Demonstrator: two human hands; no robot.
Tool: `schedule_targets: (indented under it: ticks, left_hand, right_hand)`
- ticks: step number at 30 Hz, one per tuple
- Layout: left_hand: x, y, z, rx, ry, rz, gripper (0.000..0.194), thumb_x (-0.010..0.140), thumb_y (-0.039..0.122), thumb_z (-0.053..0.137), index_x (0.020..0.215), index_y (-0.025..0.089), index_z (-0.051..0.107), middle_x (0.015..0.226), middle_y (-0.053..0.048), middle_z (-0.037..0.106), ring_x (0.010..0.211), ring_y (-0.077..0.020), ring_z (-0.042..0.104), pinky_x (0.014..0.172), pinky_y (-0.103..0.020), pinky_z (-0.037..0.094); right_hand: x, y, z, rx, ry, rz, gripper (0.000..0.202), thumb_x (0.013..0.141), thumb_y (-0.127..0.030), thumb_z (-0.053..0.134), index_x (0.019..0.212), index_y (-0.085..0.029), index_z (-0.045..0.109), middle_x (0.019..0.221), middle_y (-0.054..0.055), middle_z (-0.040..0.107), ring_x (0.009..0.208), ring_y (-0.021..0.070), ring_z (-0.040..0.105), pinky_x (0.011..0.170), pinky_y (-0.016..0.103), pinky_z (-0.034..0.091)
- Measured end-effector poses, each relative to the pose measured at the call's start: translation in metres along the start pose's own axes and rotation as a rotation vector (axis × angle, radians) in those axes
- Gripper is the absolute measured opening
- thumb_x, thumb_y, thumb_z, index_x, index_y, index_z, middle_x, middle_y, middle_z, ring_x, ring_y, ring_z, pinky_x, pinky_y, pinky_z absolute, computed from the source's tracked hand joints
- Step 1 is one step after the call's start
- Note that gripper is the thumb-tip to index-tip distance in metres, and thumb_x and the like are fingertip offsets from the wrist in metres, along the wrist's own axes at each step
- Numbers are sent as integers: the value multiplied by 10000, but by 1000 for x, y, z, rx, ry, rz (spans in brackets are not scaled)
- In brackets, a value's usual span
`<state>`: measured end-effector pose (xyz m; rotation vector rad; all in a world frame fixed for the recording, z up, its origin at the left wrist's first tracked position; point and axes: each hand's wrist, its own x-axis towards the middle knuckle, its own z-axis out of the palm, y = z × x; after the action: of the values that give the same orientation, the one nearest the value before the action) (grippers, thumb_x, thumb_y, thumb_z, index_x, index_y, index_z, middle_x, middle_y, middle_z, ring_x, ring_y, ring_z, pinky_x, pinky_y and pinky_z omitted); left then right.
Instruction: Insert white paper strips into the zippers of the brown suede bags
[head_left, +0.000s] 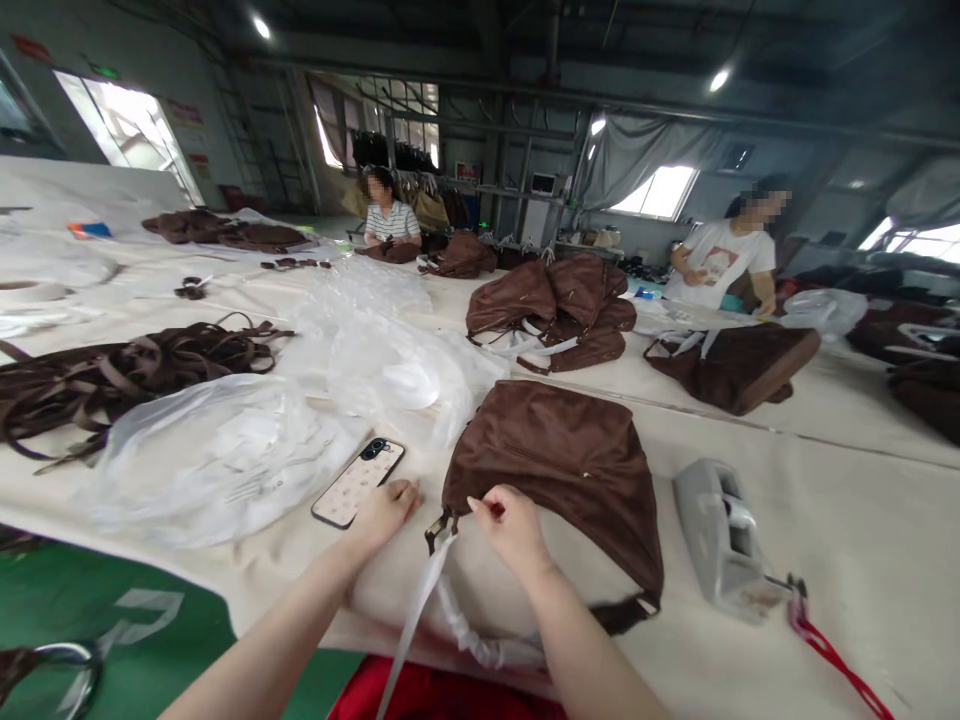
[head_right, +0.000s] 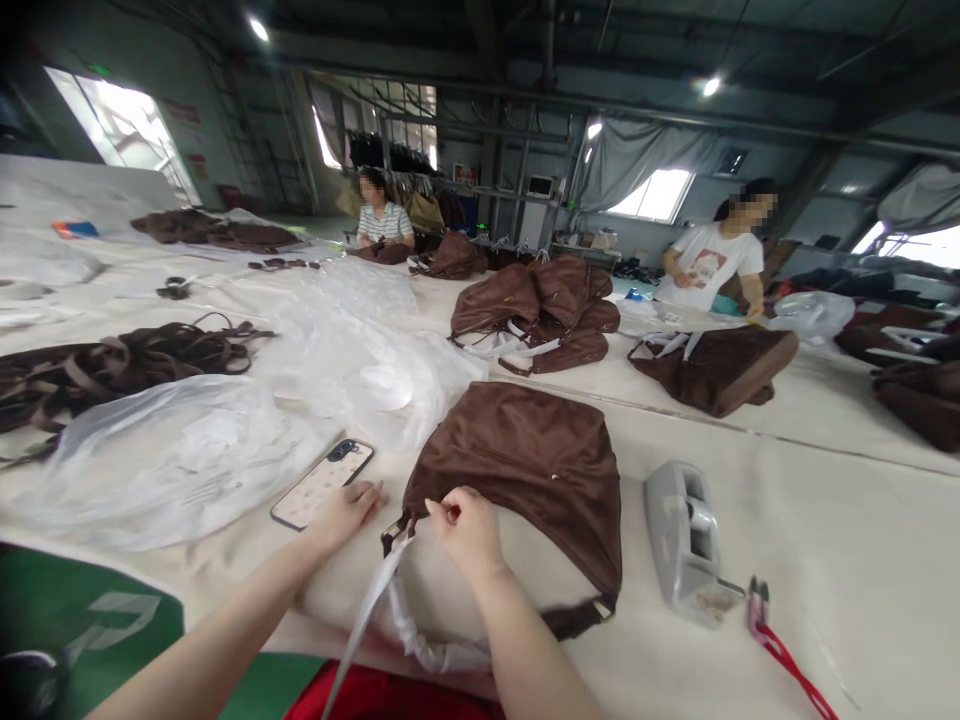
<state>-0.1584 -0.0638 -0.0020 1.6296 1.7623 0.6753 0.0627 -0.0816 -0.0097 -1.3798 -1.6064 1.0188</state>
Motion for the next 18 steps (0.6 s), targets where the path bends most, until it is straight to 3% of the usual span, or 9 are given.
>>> schedule_targets:
  ticks: [1,4,7,12,15,18]
  left_hand:
    - [-2,-4,5,69,21,53,384,900,380,325,629,185,514,583,-26,567,610,-168,552,631,-264,379]
    - [-10,-10,12,221,53,185,322,900,329,343,665,190,514,666,-42,597,694,-183,571,675,-267,365]
    - [-14,-10,12,242,36,212,300,895,305,360,653,190,495,613,-23,548,648,-170,544,634,-258,332]
    - [-13,-11,8,97,51,227,301,885,315,392,622,192,475,576,-16,499,589,-164,498,607,-273,287]
    - [-15,-12,8,24,61,233,300,873,336,425,611,198,476,586,-34,511,596,-176,494,622,-289,290]
    - [-18,-12,6,-42,45,205,296,857,362,447,607,208,478,610,-47,531,628,-192,505,642,-296,306]
  right_hand:
    - [-2,0,-6,-122,61,-71,140,746,-344,603,780,-211,631,850,60,635,828,213,564,806,314,423]
    - [-7,6,-22,-544,201,-231,523,660,-140,575,1180,-188,545,1240,117,520,1141,284,466,997,387,334]
    - [-5,18,-31,-733,226,-176,615,651,-98,568,1260,-147,496,1339,157,441,1235,330,375,1056,433,253]
    - [24,21,-56,-480,187,-96,310,701,-153,585,1000,-181,659,1051,133,611,1077,307,513,1006,433,315]
    - [52,6,-87,-334,195,-83,126,684,-200,622,796,-199,681,860,81,662,913,267,594,938,409,387]
    - [76,-15,-128,-103,287,-84,159,705,-292,619,821,-192,662,845,57,682,860,239,620,876,388,447]
